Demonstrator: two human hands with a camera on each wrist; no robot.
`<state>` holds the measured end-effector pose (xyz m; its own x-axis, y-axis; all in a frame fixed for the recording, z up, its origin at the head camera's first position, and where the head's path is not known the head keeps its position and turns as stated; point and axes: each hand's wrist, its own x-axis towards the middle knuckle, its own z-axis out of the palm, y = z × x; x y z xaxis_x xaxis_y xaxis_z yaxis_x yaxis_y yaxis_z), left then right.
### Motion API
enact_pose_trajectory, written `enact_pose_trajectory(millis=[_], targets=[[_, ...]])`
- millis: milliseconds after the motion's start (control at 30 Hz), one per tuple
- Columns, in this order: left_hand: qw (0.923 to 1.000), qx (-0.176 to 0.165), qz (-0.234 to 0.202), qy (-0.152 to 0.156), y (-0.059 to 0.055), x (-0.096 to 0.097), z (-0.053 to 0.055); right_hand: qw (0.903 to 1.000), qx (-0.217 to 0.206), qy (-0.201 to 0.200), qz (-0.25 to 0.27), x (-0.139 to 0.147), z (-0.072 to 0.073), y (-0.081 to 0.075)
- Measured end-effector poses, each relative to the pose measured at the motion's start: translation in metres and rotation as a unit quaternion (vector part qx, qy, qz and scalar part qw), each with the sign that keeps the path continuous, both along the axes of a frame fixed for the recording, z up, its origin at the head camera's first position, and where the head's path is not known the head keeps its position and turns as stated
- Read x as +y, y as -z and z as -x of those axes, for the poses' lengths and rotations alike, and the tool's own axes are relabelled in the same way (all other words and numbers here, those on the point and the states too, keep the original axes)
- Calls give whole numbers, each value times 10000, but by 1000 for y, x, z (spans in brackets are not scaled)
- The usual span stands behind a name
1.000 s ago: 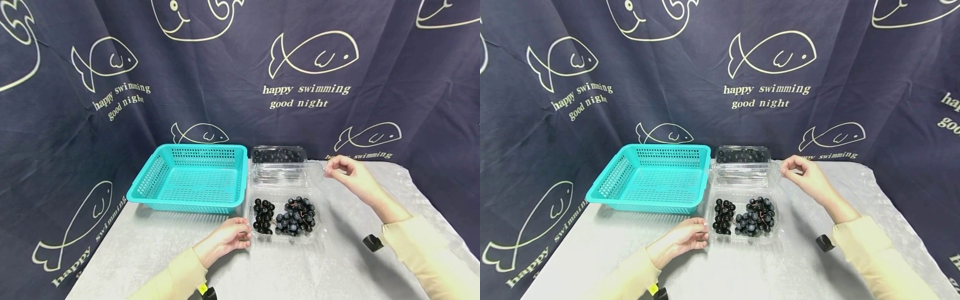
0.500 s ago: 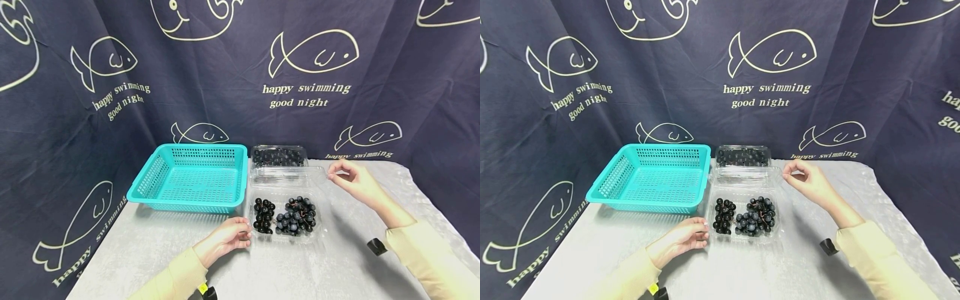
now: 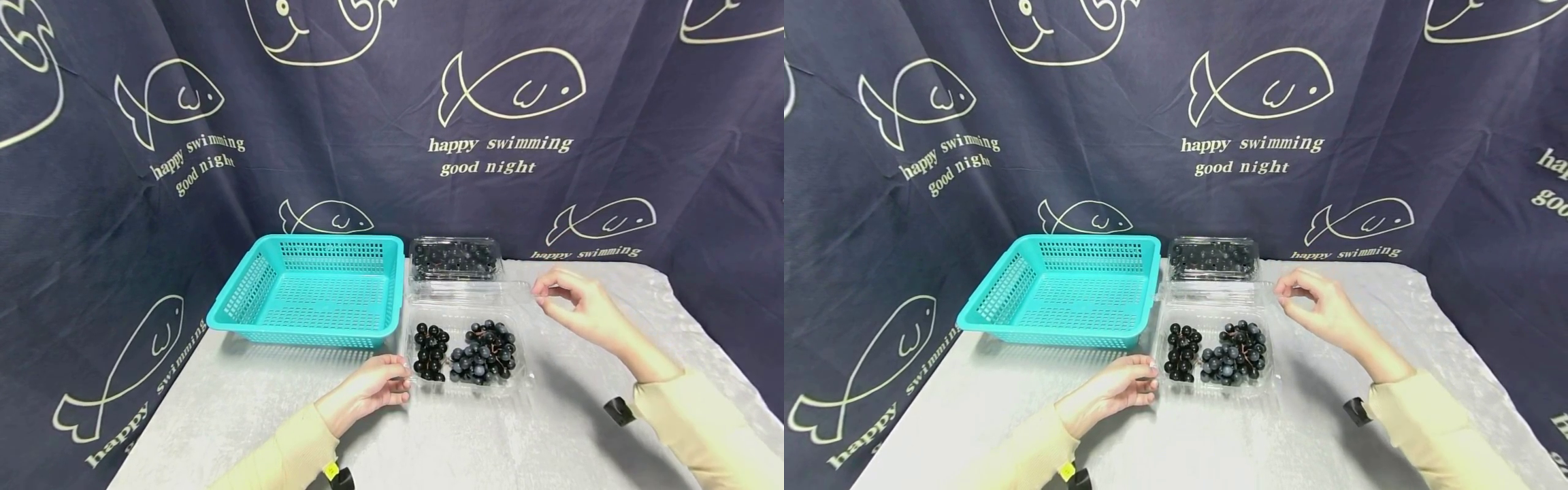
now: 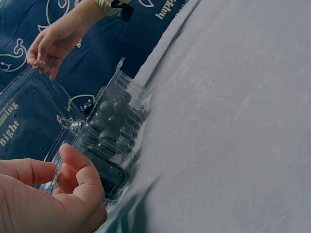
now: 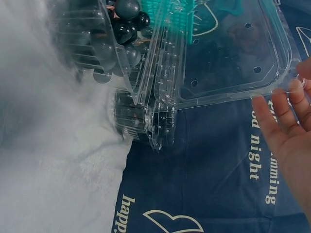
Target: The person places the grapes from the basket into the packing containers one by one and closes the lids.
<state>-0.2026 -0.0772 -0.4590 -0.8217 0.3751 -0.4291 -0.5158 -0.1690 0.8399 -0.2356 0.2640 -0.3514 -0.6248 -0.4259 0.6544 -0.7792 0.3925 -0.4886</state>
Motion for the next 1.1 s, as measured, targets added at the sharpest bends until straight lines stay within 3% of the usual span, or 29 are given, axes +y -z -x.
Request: enact_pose_trajectory(millis=[167,267,400,1100], targets=[[10000,17,-1,22,0,0,0,9981,599,47,-156,-11,-11,-11],[10000,31,-6,32,-1,-1,0,9937,1075,92,-301,-9,-7,-5],[10000,38,-7,50,-1,-1,0,9890,1389,112,-488,-2,2,8],[10000,55,-10,73,0,-1,0,9755,1855,-446,-1094,-4,-10,21]])
